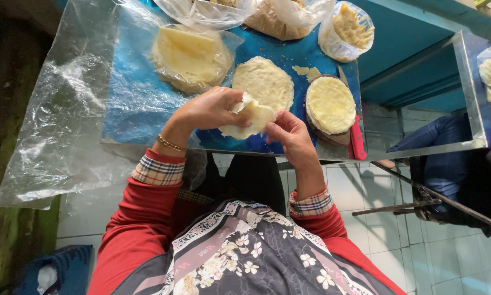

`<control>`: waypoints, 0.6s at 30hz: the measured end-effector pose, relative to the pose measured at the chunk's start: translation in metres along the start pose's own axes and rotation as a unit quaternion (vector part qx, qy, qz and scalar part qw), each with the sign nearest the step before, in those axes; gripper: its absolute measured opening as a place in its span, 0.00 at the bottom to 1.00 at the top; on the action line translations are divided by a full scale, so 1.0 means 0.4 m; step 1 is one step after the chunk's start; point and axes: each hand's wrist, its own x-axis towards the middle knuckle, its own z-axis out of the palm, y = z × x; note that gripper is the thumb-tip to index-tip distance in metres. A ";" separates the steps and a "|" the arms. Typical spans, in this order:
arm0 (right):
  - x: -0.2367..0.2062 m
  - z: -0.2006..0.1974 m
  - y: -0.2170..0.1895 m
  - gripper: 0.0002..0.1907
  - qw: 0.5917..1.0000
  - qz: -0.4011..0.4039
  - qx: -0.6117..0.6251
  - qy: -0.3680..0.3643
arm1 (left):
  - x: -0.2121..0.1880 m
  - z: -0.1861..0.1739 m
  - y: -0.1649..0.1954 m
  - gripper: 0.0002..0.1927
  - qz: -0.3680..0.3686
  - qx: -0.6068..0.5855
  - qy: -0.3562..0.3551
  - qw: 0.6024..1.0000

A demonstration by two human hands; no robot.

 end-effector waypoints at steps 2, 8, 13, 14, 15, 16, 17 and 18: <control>0.003 0.023 -0.008 0.13 0.999 0.025 0.033 0.034 | 0.005 0.008 -0.006 0.19 -0.003 0.013 -0.002 1.000; 0.016 0.064 -0.039 0.10 0.984 -0.060 0.160 0.057 | 0.012 0.033 -0.036 0.21 -0.106 -0.286 0.024 0.952; 0.010 0.054 -0.032 0.16 0.979 -0.036 0.200 0.035 | 0.013 0.047 -0.056 0.24 -0.032 -0.388 -0.022 0.921; 0.014 0.051 -0.027 0.18 0.979 -0.036 0.198 0.029 | 0.016 0.048 -0.057 0.24 -0.032 -0.380 -0.034 0.924; 0.018 0.049 -0.024 0.17 0.979 -0.039 0.197 0.043 | 0.017 0.050 -0.057 0.24 -0.033 -0.373 -0.047 0.926; 0.024 0.045 -0.022 0.16 0.978 -0.042 0.195 0.058 | 0.019 0.051 -0.056 0.24 -0.034 -0.365 -0.059 0.928; 0.028 0.043 -0.021 0.15 0.977 -0.047 0.193 0.072 | 0.019 0.051 -0.054 0.24 -0.039 -0.360 -0.064 0.930; 0.031 0.039 -0.022 0.11 0.978 -0.070 0.184 0.065 | 0.020 0.050 -0.052 0.24 -0.044 -0.353 -0.068 0.932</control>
